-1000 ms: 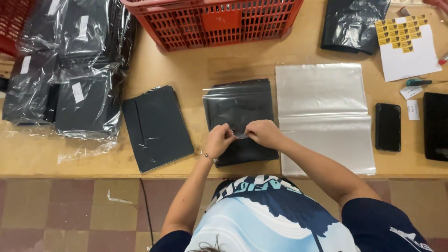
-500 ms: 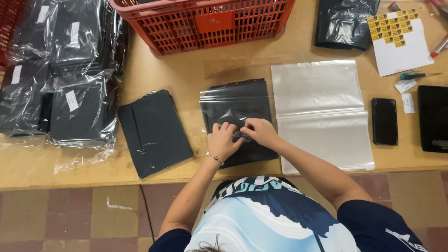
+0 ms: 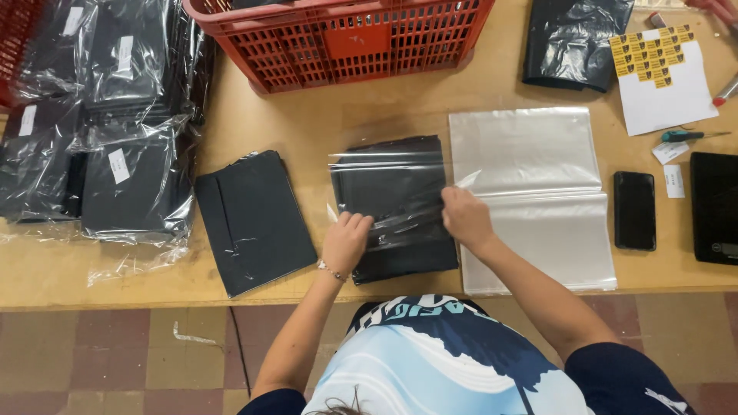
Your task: Packaging stacks of black plastic bags into clear plastic sleeves
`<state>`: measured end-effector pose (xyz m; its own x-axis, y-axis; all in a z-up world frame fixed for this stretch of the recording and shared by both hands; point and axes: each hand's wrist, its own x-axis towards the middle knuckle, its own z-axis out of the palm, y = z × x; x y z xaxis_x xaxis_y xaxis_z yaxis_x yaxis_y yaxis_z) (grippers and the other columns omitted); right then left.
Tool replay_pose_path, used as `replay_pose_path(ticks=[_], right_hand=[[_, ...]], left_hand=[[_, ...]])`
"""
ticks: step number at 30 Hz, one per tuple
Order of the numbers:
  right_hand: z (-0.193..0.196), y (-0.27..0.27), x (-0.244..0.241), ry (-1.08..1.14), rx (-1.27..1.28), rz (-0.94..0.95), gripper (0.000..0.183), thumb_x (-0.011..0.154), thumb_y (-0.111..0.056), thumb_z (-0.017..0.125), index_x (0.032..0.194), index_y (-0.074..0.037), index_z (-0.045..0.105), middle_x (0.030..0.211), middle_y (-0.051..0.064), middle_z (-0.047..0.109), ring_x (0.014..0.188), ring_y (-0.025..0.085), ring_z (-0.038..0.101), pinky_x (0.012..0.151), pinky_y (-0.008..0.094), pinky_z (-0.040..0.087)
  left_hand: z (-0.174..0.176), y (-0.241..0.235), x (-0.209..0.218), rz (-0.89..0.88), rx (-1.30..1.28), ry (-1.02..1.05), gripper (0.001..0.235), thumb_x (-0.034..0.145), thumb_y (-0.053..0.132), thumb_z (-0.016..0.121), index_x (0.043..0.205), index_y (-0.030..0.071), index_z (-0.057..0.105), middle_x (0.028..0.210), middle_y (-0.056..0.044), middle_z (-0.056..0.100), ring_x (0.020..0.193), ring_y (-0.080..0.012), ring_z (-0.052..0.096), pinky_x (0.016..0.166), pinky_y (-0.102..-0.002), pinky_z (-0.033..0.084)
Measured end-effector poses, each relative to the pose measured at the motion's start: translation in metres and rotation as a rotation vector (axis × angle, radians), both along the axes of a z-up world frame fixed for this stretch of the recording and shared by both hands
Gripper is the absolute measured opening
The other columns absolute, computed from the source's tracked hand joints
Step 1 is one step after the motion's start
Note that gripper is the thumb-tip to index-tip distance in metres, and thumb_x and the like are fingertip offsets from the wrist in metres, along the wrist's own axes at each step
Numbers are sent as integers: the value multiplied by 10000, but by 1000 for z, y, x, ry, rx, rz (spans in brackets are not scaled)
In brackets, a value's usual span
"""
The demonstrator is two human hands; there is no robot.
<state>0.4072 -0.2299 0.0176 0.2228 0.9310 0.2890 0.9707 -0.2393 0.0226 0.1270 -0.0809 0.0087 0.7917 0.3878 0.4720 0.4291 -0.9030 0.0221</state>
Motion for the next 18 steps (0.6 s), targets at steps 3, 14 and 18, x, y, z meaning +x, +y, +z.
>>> replay_pose_path(ticks=[3, 14, 18], right_hand=[[13, -12, 23, 47, -3, -107, 146, 815, -184, 630, 926, -208, 539, 773, -14, 545, 763, 203, 668, 671, 318, 555], [48, 10, 50, 1735, 539, -135, 262, 855, 92, 685, 885, -87, 498, 890, 84, 625, 696, 166, 660, 667, 276, 547], [117, 45, 56, 2230, 641, 337, 223, 917, 40, 632, 913, -100, 459, 838, 105, 536, 610, 157, 576, 571, 255, 473]], left_hand=[[-9, 9, -29, 141, 25, 117, 160, 909, 142, 638, 1036, 230, 674, 905, 44, 621, 894, -163, 639, 621, -247, 556], [72, 16, -28, 71, -1863, -1276, 147, 927, 18, 684, 925, 82, 551, 874, -25, 521, 686, -64, 522, 495, -133, 427], [82, 69, -29, -42, -1430, -832, 98, 910, 21, 712, 876, 42, 623, 782, -18, 584, 700, -83, 520, 551, -205, 426]])
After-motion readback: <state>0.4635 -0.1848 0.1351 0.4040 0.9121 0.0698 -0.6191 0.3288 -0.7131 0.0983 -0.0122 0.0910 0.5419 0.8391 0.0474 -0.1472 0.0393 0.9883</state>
